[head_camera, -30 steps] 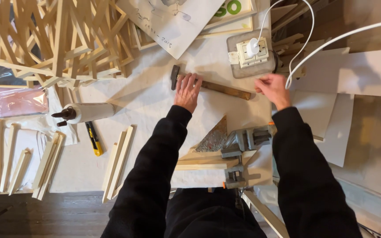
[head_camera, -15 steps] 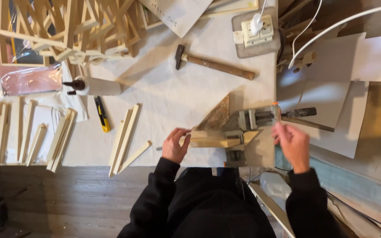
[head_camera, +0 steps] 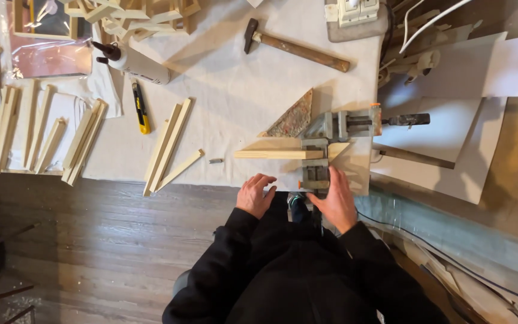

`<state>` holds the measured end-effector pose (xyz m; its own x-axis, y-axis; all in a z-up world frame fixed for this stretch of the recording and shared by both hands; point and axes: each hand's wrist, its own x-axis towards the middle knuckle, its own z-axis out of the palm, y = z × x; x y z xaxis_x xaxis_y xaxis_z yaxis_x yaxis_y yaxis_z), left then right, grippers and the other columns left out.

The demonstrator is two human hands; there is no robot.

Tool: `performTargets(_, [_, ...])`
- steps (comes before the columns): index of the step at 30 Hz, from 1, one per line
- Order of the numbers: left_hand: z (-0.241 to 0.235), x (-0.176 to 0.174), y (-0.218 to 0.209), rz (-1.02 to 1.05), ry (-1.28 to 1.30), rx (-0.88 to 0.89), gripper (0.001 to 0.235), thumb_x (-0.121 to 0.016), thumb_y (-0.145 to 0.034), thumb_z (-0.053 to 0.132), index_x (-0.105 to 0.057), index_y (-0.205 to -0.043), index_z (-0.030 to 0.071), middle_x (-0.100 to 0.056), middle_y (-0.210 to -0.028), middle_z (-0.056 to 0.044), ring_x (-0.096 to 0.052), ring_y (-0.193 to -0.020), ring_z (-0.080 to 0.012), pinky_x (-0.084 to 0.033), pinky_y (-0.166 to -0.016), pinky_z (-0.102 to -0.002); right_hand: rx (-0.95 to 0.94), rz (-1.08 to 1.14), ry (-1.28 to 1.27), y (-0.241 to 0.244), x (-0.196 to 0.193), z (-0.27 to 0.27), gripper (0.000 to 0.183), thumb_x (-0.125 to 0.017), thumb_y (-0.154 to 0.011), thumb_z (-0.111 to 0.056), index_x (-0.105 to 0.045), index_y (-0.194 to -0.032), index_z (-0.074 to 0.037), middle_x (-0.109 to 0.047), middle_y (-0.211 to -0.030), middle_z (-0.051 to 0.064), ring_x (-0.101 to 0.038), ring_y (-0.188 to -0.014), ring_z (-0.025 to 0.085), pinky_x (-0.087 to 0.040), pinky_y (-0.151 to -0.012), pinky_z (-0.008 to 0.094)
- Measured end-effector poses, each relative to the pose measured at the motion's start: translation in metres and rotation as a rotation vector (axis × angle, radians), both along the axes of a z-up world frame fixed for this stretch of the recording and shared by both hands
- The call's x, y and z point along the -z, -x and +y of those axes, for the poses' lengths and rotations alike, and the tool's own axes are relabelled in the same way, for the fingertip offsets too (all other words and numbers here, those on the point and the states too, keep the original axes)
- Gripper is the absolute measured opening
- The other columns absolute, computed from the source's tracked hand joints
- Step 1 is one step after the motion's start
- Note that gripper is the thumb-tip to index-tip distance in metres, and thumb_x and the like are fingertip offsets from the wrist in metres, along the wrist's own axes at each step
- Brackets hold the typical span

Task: The person applies glue to small wooden strips, joins them into a corner, and secures the joint in a clamp. They then hammer a nail into the joint and trim the excess with a utility knife.

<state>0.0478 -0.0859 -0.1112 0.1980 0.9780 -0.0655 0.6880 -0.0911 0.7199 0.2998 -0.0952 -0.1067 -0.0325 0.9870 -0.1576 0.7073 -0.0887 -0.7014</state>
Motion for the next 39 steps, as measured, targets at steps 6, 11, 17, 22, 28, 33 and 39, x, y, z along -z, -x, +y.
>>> performTargets(6, [-0.029,0.004,0.007,0.06,0.038,-0.009,0.019,-0.072,-0.087,0.02,-0.072,-0.105,0.013,-0.07,-0.097,-0.005,-0.068,-0.093,-0.028,-0.052,-0.082,-0.041,0.135,0.022,-0.115,0.017,0.03,-0.012,0.091,-0.087,-0.071,-0.02,-0.04,-0.145,0.004,-0.051,-0.14,0.027,-0.047,-0.131,0.045,-0.043,-0.108,0.048])
performTargets(11, [-0.043,0.001,0.01,0.081,0.035,-0.045,0.02,-0.072,-0.087,0.02,-0.072,-0.106,0.013,-0.07,-0.096,-0.006,-0.067,-0.093,-0.0301,-0.053,-0.081,-0.043,0.116,0.015,-0.105,0.021,0.031,-0.014,0.089,-0.087,-0.072,-0.021,-0.041,-0.145,0.004,-0.052,-0.137,0.027,-0.048,-0.13,0.045,-0.043,-0.108,0.049])
performTargets(17, [-0.049,-0.012,0.024,0.072,0.004,-0.12,0.02,-0.072,-0.088,0.021,-0.071,-0.106,0.013,-0.069,-0.096,-0.006,-0.067,-0.095,-0.0306,-0.053,-0.081,-0.043,0.062,0.038,-0.095,0.029,0.027,-0.007,0.086,-0.088,-0.074,-0.024,-0.045,-0.142,0.005,-0.055,-0.131,0.026,-0.051,-0.125,0.044,-0.044,-0.106,0.049])
performTargets(22, [-0.041,-0.015,0.057,0.059,-0.006,-0.207,0.019,-0.072,-0.089,0.021,-0.072,-0.106,0.013,-0.07,-0.095,-0.006,-0.068,-0.093,-0.0313,-0.054,-0.079,-0.043,0.004,0.003,-0.162,0.018,0.04,-0.002,0.09,-0.092,-0.074,-0.029,-0.046,-0.142,0.007,-0.055,-0.133,0.028,-0.052,-0.126,0.045,-0.043,-0.108,0.05])
performTargets(28, [-0.034,0.004,0.14,0.072,-0.047,-0.441,0.014,-0.073,-0.085,0.016,-0.075,-0.099,0.015,-0.072,-0.089,-0.004,-0.071,-0.084,-0.0273,-0.056,-0.072,-0.039,-0.022,0.051,-0.038,0.01,0.001,-0.005,0.098,-0.091,-0.079,-0.036,-0.042,-0.152,0.008,-0.054,-0.139,0.026,-0.06,-0.114,0.034,-0.052,-0.096,0.045])
performTargets(33, [-0.018,0.001,0.197,0.103,-0.1,-0.532,0.008,-0.074,-0.089,0.012,-0.075,-0.097,0.013,-0.071,-0.088,-0.003,-0.072,-0.082,-0.0235,-0.057,-0.072,-0.037,0.036,0.092,-0.195,0.022,-0.05,0.009,0.059,-0.081,-0.093,-0.02,-0.061,-0.143,0.003,-0.062,-0.129,0.018,-0.064,-0.099,0.019,-0.053,-0.079,0.03])
performTargets(39, [0.017,0.011,0.192,0.051,-0.052,-0.357,0.015,-0.075,-0.088,0.014,-0.075,-0.103,0.013,-0.072,-0.089,-0.004,-0.072,-0.084,-0.0246,-0.056,-0.071,-0.037,0.072,0.098,-0.039,0.046,-0.055,0.037,0.023,-0.07,-0.11,-0.013,-0.076,-0.093,0.003,-0.071,-0.072,0.009,-0.069,-0.063,0.015,-0.052,-0.061,0.029])
